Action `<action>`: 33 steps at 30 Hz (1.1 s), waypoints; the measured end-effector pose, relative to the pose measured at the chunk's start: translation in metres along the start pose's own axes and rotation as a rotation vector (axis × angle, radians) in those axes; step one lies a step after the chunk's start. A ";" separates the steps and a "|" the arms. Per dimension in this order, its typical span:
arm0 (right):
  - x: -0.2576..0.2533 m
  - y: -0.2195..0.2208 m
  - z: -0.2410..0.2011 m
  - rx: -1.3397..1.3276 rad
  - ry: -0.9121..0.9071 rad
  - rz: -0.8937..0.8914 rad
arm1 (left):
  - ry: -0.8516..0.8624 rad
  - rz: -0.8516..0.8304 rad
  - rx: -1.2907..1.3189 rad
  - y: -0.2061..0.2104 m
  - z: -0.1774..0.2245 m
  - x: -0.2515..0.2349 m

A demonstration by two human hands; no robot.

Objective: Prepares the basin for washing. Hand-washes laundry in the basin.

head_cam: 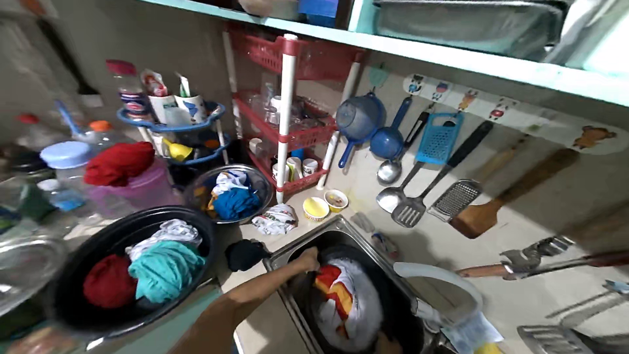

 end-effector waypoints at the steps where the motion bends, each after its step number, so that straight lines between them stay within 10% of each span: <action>1: 0.007 0.000 -0.007 -0.033 -0.022 -0.012 | 0.029 0.018 -0.007 -0.012 0.004 0.007; 10: 0.045 -0.017 -0.091 0.015 -0.292 -0.190 | -0.021 0.130 0.114 -0.076 -0.004 0.117; 26: 0.134 0.004 -0.106 0.338 -0.452 -0.521 | -0.320 0.156 0.414 -0.018 -0.129 0.263; 33: 0.191 0.026 -0.111 0.693 -1.058 -0.785 | -0.334 0.016 -0.039 -0.054 -0.127 0.269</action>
Point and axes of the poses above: each hand's wrist, its own x-axis away from the middle knuckle, its own y-axis out of the palm, z = x × y, the point moved 2 cm from there along -x, towards the middle knuckle, and after that the axes turned 12 degrees about -x, right-handed, at the moved point
